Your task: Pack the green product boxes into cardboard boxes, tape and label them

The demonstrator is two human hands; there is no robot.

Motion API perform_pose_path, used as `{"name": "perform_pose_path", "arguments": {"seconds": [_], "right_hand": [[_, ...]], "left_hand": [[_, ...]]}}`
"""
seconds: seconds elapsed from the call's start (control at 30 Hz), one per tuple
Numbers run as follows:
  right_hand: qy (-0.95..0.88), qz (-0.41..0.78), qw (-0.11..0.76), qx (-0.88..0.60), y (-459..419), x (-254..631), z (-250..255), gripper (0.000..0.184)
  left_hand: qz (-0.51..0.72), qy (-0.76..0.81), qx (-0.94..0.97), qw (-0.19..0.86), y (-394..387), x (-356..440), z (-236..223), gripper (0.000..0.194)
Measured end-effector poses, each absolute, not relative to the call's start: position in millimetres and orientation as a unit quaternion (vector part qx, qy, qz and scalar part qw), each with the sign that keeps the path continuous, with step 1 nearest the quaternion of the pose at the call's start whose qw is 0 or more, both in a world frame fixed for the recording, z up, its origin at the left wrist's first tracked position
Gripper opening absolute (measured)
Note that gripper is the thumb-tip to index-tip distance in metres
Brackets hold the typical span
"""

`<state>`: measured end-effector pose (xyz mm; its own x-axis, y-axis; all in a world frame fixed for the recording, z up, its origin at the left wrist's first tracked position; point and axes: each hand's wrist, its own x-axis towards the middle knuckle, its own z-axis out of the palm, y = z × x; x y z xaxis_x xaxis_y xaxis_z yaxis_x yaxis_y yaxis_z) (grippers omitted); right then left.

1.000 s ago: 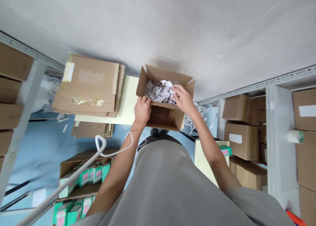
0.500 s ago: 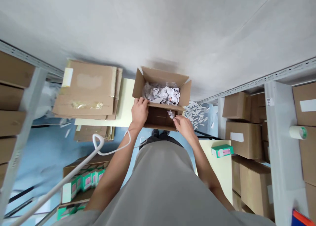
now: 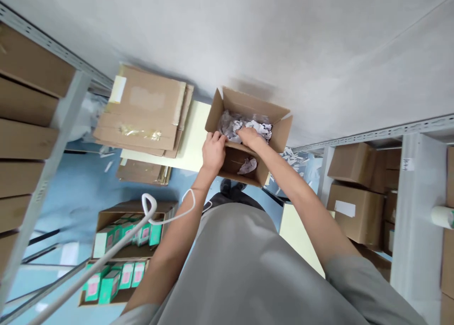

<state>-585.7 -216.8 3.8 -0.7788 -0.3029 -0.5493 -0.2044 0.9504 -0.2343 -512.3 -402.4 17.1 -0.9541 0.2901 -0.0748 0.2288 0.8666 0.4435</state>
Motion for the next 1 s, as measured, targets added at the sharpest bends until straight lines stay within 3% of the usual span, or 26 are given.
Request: {"name": "perform_pose_path", "arguments": {"seconds": [0.27, 0.53, 0.63, 0.8, 1.0], "right_hand": [[0.945, -0.027, 0.304, -0.118, -206.9, -581.4, 1.8, 0.040], [0.960, -0.280, 0.010, 0.008, -160.6, -500.3, 61.8, 0.024], [0.927, -0.365, -0.042, 0.072, -159.6, -437.3, 82.8, 0.025], [0.924, -0.377, 0.001, 0.065, -181.9, -371.9, 74.8, 0.025], [0.940, -0.335, 0.064, 0.015, -198.1, -381.8, 39.4, 0.023]], "left_hand": [[0.231, 0.963, 0.126, 0.056, -400.0, -511.1, 14.8, 0.038], [0.227, 0.962, 0.144, 0.046, -403.5, -512.4, 10.6, 0.037], [0.225, 0.961, 0.158, 0.037, -405.7, -512.9, 7.9, 0.038], [0.232, 0.959, 0.162, 0.033, -406.3, -514.0, 5.9, 0.038], [0.235, 0.959, 0.156, 0.036, -405.7, -513.1, 6.1, 0.038]]}}
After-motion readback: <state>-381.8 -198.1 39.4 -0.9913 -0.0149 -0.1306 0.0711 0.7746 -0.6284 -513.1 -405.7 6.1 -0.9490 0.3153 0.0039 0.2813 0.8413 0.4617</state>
